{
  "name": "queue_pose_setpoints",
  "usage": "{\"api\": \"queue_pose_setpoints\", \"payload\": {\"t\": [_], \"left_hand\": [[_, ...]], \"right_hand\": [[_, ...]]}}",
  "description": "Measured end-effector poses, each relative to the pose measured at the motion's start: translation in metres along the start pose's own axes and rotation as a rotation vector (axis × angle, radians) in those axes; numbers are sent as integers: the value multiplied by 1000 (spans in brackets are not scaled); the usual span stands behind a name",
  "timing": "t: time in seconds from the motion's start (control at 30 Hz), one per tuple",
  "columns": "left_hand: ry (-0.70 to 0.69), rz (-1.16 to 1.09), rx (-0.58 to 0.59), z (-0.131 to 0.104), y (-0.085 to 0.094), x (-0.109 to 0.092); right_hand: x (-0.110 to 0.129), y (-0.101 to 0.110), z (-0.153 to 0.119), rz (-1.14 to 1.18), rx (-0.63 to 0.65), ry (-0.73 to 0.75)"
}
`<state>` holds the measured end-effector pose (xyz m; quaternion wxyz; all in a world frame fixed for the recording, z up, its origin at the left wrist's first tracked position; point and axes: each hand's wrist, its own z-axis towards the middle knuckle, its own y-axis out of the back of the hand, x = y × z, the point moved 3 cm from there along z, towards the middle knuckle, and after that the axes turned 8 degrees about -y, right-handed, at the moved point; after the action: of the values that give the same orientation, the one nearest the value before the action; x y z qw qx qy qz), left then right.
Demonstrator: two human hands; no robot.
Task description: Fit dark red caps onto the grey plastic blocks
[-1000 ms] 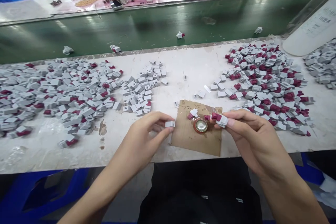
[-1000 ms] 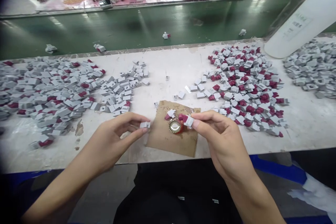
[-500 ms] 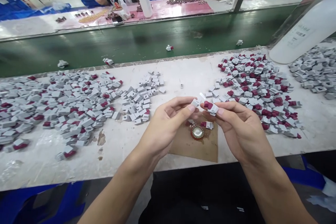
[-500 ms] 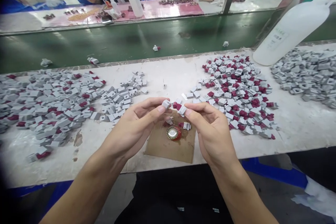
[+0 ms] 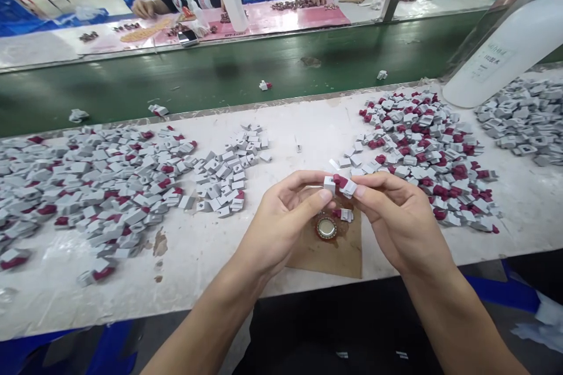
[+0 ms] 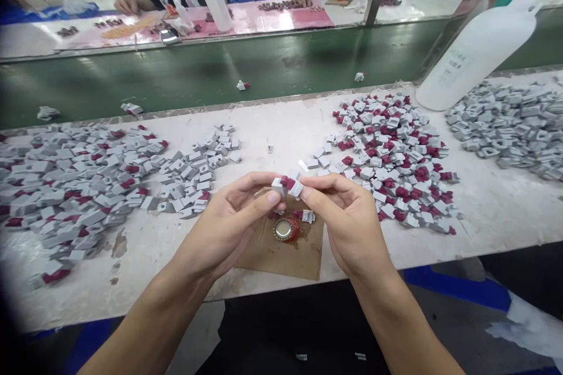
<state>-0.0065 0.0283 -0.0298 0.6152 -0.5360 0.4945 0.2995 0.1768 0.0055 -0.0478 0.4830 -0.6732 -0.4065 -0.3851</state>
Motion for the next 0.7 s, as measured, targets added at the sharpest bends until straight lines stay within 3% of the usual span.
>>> {"api": "queue_pose_setpoints", "payload": {"t": [0.23, 0.4, 0.5, 0.57, 0.63, 0.7], "left_hand": [[-119, 237, 42, -2, 5, -10], [-181, 409, 55, 12, 25, -35], [-249, 657, -42, 46, 58, -59], [-289, 854, -230, 78, 91, -75], [-243, 974, -444, 110, 126, -85], [-218, 999, -529, 139, 155, -89]], "right_hand": [[12, -2, 1, -183, 121, 64], [34, -29, 28, -447, 244, 89], [46, -68, 84, -793, 303, 238], [49, -105, 137, -1100, 196, 374], [45, -149, 192, -1195, 180, 387], [34, -193, 241, -1252, 225, 388]]}}
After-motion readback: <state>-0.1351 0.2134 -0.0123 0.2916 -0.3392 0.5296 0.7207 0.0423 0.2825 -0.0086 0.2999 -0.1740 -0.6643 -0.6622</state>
